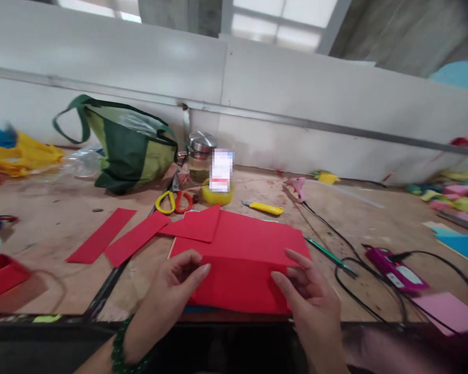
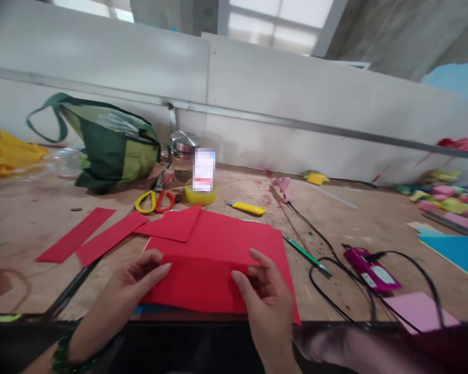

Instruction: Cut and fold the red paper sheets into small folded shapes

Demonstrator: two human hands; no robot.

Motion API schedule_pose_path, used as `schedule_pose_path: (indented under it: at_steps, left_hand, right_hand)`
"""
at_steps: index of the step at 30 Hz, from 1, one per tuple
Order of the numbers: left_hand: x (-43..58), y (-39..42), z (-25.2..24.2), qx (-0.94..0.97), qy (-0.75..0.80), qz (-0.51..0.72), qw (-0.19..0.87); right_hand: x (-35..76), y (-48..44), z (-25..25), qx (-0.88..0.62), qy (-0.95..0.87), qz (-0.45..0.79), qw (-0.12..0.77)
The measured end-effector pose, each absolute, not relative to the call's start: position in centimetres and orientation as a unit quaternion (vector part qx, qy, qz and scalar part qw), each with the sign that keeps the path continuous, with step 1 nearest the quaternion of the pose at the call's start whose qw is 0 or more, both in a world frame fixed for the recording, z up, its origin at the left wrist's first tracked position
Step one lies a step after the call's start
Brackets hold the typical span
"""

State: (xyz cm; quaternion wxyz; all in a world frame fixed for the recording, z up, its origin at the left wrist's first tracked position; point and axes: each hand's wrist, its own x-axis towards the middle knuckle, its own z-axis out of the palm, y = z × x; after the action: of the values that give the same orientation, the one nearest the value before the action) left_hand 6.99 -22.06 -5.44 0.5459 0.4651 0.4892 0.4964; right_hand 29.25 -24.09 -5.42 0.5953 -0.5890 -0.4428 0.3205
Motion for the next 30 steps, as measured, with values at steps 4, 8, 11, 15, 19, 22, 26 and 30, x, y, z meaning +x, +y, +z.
schedule_pose_path:
  at_steps: [4, 8, 11, 15, 19, 22, 26, 30]
  left_hand:
    - [6.9, -22.0, -5.7, 0.448, 0.507, 0.497, 0.544]
    - [6.8, -22.0, -5.8, 0.453, 0.517, 0.501, 0.526]
    - [6.7, -22.0, -5.8, 0.459, 0.514, 0.503, 0.521]
    - [6.8, -22.0, -5.8, 0.465, 0.501, 0.501, 0.531]
    - [7.0, -21.9, -5.5, 0.482, 0.479, 0.501, 0.536]
    - [7.1, -21.9, -5.1, 0.49, 0.473, 0.5, 0.535]
    - [7.1, -22.0, -5.0, 0.492, 0.47, 0.502, 0.533]
    - [6.8, -22.1, -5.5, 0.501, 0.49, 0.5, 0.508]
  right_hand:
    - [29.1, -24.2, -5.2, -0.575, -0.448, 0.309, 0.611]
    - [29.2, -24.3, -5.3, -0.579, -0.444, 0.313, 0.608]
    - [29.2, -24.2, -5.2, -0.579, -0.442, 0.315, 0.609]
    - [29.4, -24.0, -5.2, -0.587, -0.445, 0.299, 0.606]
    - [29.9, -23.9, -5.7, -0.605, -0.44, 0.29, 0.597]
    - [30.3, -23.8, -6.2, -0.611, -0.432, 0.307, 0.588]
    - [30.6, -23.6, -6.6, -0.6, -0.419, 0.333, 0.594]
    - [30.2, -23.7, -6.3, -0.585, -0.416, 0.331, 0.613]
